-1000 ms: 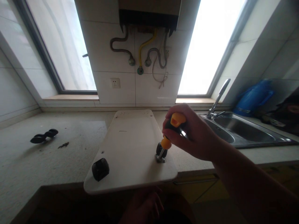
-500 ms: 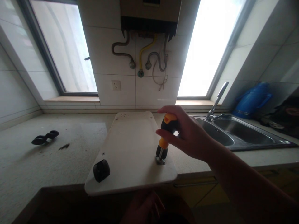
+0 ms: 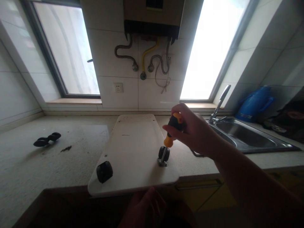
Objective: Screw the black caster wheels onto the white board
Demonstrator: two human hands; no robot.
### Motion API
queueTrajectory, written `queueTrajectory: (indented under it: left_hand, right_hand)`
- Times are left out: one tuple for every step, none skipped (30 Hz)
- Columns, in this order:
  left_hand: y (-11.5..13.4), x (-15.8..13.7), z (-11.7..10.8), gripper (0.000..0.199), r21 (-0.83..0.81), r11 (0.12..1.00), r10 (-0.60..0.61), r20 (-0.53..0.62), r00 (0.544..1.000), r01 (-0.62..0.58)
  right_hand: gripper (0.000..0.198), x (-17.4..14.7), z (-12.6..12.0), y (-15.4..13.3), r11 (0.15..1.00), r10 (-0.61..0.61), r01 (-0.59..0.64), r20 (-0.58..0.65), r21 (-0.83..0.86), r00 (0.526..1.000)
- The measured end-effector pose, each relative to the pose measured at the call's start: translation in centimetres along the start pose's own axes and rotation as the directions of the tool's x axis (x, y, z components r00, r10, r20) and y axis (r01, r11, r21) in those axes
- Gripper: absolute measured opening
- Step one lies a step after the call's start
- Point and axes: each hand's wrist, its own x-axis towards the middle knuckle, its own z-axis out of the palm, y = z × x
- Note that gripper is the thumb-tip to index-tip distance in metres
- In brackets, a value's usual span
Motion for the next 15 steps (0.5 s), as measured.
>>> queueTrajectory:
  left_hand:
    - [-0.1,0.0,0.0,0.082,-0.009,1.000,0.007,0.004,1.000,-0.007]
    - [-0.1,0.0,0.0,0.082,-0.011,1.000,0.017,0.002,1.000,-0.017]
    - [-0.1,0.0,0.0,0.082,-0.010,1.000,0.020,-0.001,1.000,-0.020]
    - [0.0,-0.1,0.0,0.082,-0.012,1.000,0.018,0.000,1.000,-0.018]
    - [0.1,-0.1,0.1,0.082,-0.017,1.000,0.015,0.003,1.000,-0.015]
    - [0.2,-0.2,0.1,0.082,-0.022,1.000,0.011,0.006,1.000,-0.011]
    - [0.4,-0.2,0.2,0.082,-0.027,1.000,0.005,0.005,1.000,-0.005]
    - [0.6,-0.3,0.3,0.081,-0.031,1.000,-0.001,0.002,1.000,0.002]
    - [0.8,-0.5,0.3,0.081,-0.033,0.999,-0.005,0.001,1.000,0.005]
    - [1.0,-0.6,0.4,0.081,-0.036,0.999,-0.001,0.000,1.000,0.001]
    - [1.1,-0.7,0.4,0.080,-0.037,0.999,0.006,0.003,1.000,-0.006]
    - [1.2,-0.7,0.4,0.079,-0.040,0.999,0.013,0.006,1.000,-0.013]
    - [1.2,-0.8,0.4,0.079,-0.044,0.999,0.018,0.007,1.000,-0.018]
    - [1.2,-0.8,0.4,0.079,-0.048,0.999,0.019,0.008,1.000,-0.018]
    - [1.1,-0.8,0.4,0.079,-0.051,0.999,0.014,0.007,1.000,-0.014]
  right_hand:
    - [0.031,0.0,0.1,-0.1,0.999,0.006,-0.006,-0.018,-0.034,1.000]
    - [0.030,-0.1,0.1,-0.2,0.998,0.018,-0.019,-0.019,-0.053,1.000]
    - [0.028,-0.1,0.0,-0.3,0.998,0.030,-0.031,-0.007,-0.059,1.000]
    - [0.025,-0.1,-0.2,-0.5,0.998,0.036,-0.035,0.018,-0.052,0.999]
    - [0.022,-0.2,-0.4,-0.5,0.999,0.036,-0.034,0.050,-0.037,0.998]
    - [0.023,-0.2,-0.6,-0.6,1.000,0.028,-0.027,0.087,-0.009,0.996]
    - [0.027,-0.2,-0.9,-0.6,0.999,0.014,-0.018,0.125,0.032,0.992]
    - [0.033,-0.2,-1.1,-0.6,0.997,-0.001,-0.012,0.158,0.082,0.987]
    - [0.037,-0.1,-1.2,-0.5,0.991,-0.018,-0.006,0.183,0.133,0.983]
    - [0.039,-0.1,-1.3,-0.5,0.985,-0.031,-0.003,0.196,0.170,0.980]
    - [0.040,0.0,-1.2,-0.5,0.983,-0.042,0.006,0.191,0.186,0.981]
    - [0.039,0.0,-1.1,-0.5,0.985,-0.056,0.027,0.169,0.173,0.984]
    - [0.039,0.1,-1.0,-0.6,0.990,-0.077,0.060,0.130,0.130,0.988]
    - [0.037,0.1,-0.8,-0.7,0.993,-0.105,0.099,0.086,0.065,0.991]
    - [0.036,0.1,-0.6,-0.8,0.991,-0.136,0.137,0.046,-0.007,0.990]
